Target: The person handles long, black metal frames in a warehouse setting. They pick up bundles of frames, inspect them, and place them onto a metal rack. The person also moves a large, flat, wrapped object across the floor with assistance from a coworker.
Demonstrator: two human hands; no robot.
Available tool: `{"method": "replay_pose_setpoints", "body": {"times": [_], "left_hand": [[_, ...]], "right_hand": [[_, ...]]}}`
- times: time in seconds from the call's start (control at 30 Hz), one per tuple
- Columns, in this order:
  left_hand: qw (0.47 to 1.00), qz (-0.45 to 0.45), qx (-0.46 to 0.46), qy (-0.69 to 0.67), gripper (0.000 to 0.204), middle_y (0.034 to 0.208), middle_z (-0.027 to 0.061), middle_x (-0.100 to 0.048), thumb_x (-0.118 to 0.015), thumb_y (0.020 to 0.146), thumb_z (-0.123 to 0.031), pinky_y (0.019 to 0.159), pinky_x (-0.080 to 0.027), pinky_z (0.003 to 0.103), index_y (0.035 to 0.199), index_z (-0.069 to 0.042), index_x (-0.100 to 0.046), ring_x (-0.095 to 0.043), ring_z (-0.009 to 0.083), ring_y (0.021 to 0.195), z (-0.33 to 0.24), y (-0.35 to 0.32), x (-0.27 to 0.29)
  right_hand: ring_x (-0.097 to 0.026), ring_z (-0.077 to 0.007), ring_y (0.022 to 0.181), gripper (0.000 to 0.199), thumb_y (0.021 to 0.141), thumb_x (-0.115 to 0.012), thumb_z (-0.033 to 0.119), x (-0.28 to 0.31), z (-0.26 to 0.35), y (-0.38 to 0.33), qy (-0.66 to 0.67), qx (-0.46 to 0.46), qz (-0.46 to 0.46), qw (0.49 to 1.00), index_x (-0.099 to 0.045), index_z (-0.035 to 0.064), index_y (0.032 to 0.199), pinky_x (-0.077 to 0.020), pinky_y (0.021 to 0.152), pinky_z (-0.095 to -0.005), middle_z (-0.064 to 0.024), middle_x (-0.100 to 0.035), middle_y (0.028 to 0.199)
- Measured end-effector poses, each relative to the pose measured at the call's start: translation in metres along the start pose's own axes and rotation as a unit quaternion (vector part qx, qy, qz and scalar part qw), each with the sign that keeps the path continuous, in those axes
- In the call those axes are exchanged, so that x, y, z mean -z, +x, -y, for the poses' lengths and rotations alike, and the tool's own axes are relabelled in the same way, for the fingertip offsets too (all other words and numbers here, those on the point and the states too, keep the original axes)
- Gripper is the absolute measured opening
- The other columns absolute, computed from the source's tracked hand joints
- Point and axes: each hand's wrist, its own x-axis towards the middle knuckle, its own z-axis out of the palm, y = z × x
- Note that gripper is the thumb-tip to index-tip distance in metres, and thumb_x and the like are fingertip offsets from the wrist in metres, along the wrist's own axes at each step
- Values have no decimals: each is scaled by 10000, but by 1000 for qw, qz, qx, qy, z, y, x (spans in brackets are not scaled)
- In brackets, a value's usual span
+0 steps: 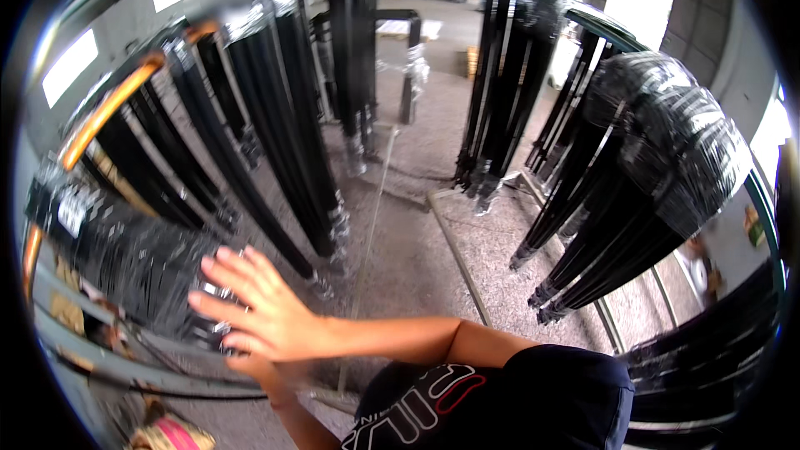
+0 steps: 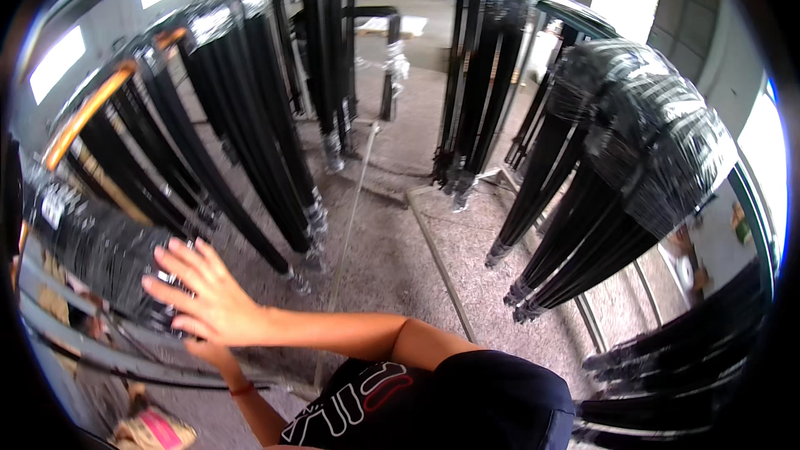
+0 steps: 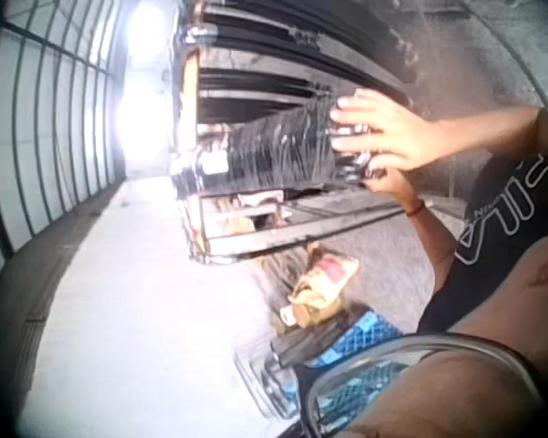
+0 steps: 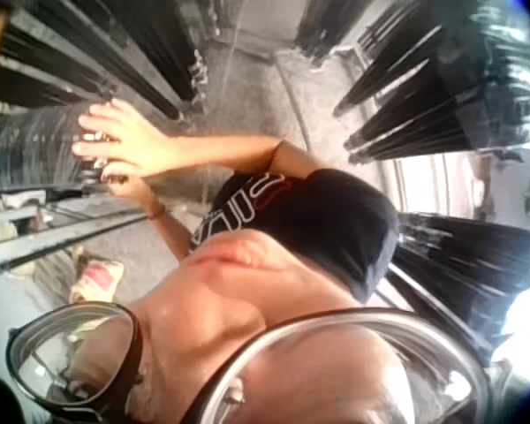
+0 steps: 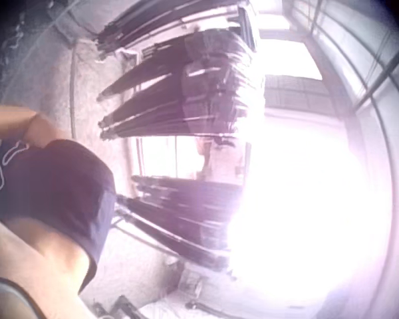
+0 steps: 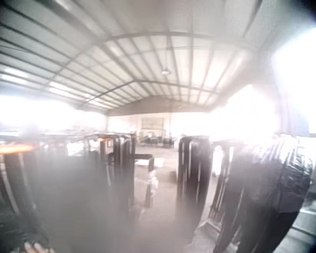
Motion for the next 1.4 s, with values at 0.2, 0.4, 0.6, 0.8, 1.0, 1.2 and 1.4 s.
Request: {"method": "replay_pose_setpoints", "body": {"times": [0.2, 0.4, 0.6, 0.8, 1.0, 1.2, 1.4], "left_hand": [[985, -27, -75, -156, 410, 1108, 158, -509, -558, 824, -138, 785, -442, 348, 1172, 23, -412, -539, 220, 959, 10, 9, -17], [995, -29, -66, -74, 369, 1064, 156, -546, -560, 811, -85, 756, -457, 318, 1144, 32, -452, -565, 213, 915, 34, 18, -11], [986, -58, -17, -157, 465, 1123, 162, -508, -596, 784, -90, 799, -448, 333, 1190, 20, -399, -533, 216, 984, 25, 11, -14], [984, -44, -47, -165, 322, 1115, 129, -503, -503, 832, -64, 820, -412, 303, 1137, 22, -448, -513, 197, 987, 19, 7, -7], [966, -161, -183, -88, 350, 1072, 130, -521, -530, 824, -117, 770, -435, 298, 1154, -31, -450, -526, 233, 936, 11, 6, -32], [983, -30, -168, -64, 377, 1032, 130, -547, -608, 769, -110, 744, -452, 303, 1105, 3, -479, -546, 218, 888, 6, 8, -31], [998, -9, -13, 58, 366, 1038, 99, -545, -627, 753, -80, 746, -443, 294, 1085, 5, -498, -536, 175, 884, 3, 5, 18]], "right_hand": [[-166, -327, 1280, 540, 775, -528, 184, 8, -3, -9, 42, -4, 54, 998, -368, 175, 1291, -107, 1016, -531, -151, -191, 1387], [-125, -337, 1291, 726, 663, -649, 186, 8, -6, -16, 46, -8, 48, 998, -326, 182, 1313, -72, 1018, -536, -155, -154, 1397], [-117, -347, 1291, 848, 565, -729, 241, 9, -3, -15, 64, -9, 50, 997, -328, 175, 1310, -68, 1017, -536, -164, -140, 1399], [-132, -358, 1288, 805, 613, -671, 239, 12, 0, -11, 68, -2, 66, 995, -302, 130, 1320, -92, 1009, -545, -197, -153, 1389], [-215, -382, 1246, 530, 784, -554, 272, 34, 19, 0, -39, 46, 110, 992, -372, 135, 1263, -155, 1010, -498, -216, -223, 1348], [-170, -392, 1266, 584, 714, -593, 262, 34, 8, -4, -72, 47, 80, 993, -400, 169, 1258, -144, 991, -562, -210, -221, 1354], [-124, -366, 1288, 725, 669, -635, 202, 19, 21, -4, 48, 27, 127, 990, -311, 132, 1313, -97, 1017, -536, -202, -154, 1387]]}}
